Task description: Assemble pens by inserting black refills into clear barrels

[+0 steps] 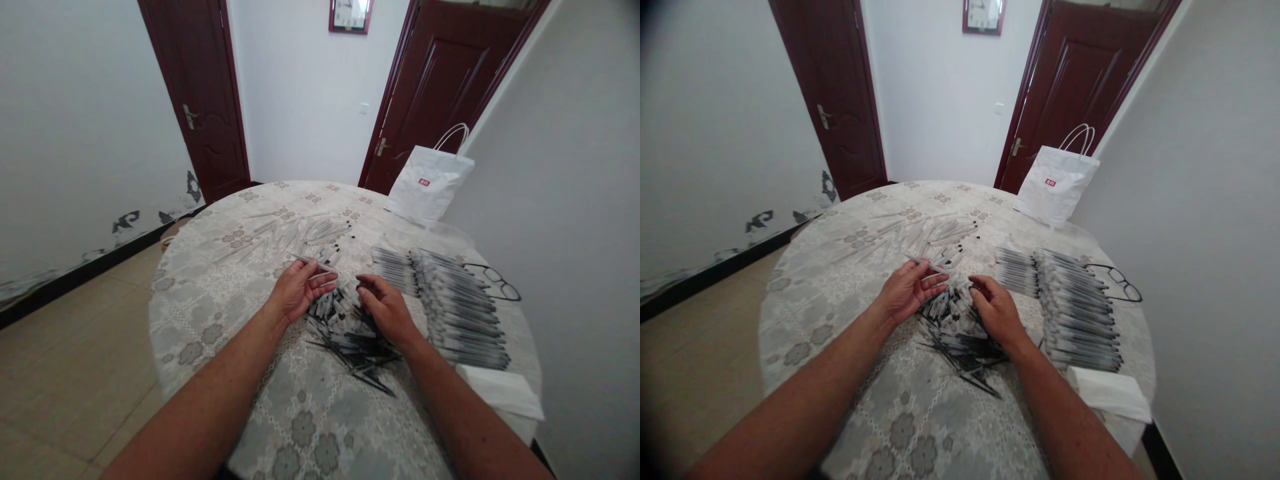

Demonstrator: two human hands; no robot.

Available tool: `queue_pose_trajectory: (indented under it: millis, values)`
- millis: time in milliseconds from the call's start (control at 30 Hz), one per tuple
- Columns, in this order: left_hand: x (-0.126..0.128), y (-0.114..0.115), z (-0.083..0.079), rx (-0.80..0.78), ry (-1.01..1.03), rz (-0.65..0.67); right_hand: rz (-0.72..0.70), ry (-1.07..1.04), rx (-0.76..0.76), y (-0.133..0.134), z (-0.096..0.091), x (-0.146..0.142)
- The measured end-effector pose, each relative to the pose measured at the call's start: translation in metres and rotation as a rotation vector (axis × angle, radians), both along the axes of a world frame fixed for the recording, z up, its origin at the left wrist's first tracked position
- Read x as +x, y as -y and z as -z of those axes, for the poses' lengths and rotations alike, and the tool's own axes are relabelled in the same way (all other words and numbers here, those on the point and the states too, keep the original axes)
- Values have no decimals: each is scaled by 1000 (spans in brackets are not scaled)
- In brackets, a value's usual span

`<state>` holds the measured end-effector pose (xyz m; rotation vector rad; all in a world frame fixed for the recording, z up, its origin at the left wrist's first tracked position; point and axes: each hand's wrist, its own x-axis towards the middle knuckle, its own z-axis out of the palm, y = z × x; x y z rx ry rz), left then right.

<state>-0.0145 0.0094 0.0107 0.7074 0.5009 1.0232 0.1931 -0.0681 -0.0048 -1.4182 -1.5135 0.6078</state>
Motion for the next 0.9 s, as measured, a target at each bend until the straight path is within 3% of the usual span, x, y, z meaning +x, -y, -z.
queue_pose_trajectory:
  millis: [200, 333, 900]
  values:
    - [1, 1, 3, 22, -38, 66, -92, -401, -96, -1, 3, -6]
    - [2, 2, 4, 27, -52, 91, -112, -525, -94, -1, 1, -11]
    - [4, 7, 5, 43, -60, 135, -36, -515, -68, 1, 1, -17]
